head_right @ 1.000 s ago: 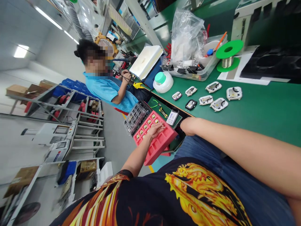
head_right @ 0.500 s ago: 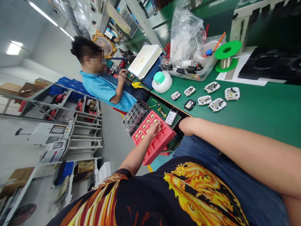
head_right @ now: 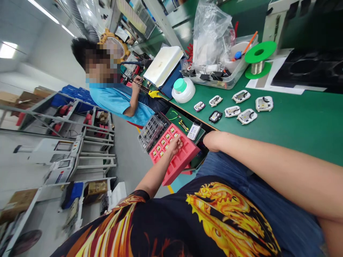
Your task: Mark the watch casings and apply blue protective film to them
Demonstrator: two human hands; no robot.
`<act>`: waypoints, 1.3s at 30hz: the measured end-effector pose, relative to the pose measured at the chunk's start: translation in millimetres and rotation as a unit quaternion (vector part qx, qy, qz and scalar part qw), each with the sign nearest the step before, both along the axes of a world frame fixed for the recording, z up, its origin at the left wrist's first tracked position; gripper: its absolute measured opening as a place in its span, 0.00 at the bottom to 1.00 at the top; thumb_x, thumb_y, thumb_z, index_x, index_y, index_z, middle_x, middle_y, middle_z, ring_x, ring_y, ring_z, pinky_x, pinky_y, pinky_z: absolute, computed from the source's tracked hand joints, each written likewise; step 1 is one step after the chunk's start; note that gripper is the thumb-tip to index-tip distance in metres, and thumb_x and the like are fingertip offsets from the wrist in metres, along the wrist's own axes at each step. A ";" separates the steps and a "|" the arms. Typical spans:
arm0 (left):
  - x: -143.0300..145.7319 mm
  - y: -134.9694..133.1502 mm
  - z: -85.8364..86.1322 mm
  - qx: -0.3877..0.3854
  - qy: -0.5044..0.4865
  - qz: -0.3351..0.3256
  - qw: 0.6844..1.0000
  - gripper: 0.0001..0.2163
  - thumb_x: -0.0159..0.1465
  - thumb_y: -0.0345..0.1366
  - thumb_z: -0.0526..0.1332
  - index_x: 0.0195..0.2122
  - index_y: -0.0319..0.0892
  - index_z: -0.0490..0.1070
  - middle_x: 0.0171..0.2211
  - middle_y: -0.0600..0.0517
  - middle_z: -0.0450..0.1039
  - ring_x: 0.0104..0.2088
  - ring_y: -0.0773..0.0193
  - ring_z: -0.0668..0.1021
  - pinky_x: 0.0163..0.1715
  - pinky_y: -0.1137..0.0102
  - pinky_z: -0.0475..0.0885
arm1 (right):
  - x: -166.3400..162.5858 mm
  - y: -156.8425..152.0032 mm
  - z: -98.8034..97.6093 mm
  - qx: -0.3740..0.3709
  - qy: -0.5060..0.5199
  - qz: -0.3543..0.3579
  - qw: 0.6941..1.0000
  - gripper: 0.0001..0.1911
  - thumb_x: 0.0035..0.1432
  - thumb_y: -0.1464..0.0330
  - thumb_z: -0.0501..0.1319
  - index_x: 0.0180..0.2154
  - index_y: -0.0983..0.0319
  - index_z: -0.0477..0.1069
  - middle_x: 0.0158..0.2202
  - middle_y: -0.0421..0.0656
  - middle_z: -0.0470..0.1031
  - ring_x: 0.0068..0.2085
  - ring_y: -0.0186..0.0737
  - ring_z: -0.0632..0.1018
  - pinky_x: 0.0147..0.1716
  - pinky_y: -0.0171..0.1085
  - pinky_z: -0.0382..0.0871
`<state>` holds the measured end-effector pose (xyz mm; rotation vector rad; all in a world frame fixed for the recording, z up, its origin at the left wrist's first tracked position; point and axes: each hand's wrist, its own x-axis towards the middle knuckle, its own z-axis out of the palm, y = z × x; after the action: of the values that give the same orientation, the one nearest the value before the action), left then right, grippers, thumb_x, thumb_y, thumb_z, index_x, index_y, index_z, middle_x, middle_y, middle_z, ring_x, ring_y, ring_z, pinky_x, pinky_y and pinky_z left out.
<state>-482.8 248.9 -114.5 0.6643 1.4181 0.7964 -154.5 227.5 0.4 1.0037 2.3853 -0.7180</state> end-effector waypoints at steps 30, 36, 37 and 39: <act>3.4 1.2 11.0 -0.033 -0.027 -0.023 0.999 0.14 0.77 0.44 0.67 0.41 0.37 0.75 0.30 0.57 0.72 0.23 0.73 0.71 0.23 0.77 0.70 | 1.0 -2.1 12.2 0.004 -0.028 0.029 0.999 0.18 0.57 0.72 0.73 0.49 0.72 0.85 0.50 0.64 0.85 0.52 0.62 0.85 0.52 0.48 0.76; 3.0 1.8 8.1 -0.032 -0.030 0.018 0.999 0.23 0.78 0.54 0.62 0.34 0.40 0.69 0.22 0.62 0.59 0.18 0.75 0.60 0.18 0.77 0.59 | -0.1 -0.5 5.3 0.007 -0.021 0.030 0.999 0.17 0.57 0.71 0.74 0.49 0.71 0.86 0.48 0.62 0.85 0.50 0.60 0.85 0.51 0.48 0.76; 2.5 2.0 8.6 -0.032 -0.033 0.021 0.999 0.24 0.78 0.55 0.61 0.33 0.41 0.68 0.21 0.62 0.58 0.18 0.74 0.59 0.17 0.76 0.58 | -0.7 -0.2 4.0 0.008 -0.019 0.030 0.999 0.17 0.58 0.71 0.73 0.49 0.71 0.86 0.48 0.63 0.85 0.50 0.61 0.85 0.52 0.49 0.76; 2.4 1.8 10.9 -0.033 -0.038 0.023 0.998 0.24 0.79 0.56 0.60 0.32 0.41 0.67 0.21 0.63 0.55 0.17 0.75 0.57 0.17 0.76 0.57 | -2.0 0.7 1.0 0.009 -0.019 0.028 0.999 0.16 0.58 0.72 0.73 0.48 0.72 0.86 0.48 0.64 0.85 0.50 0.62 0.85 0.52 0.50 0.76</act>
<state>-480.4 250.7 -103.6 0.5471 1.3890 0.8004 -156.5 228.2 1.4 0.9448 2.3813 -0.6517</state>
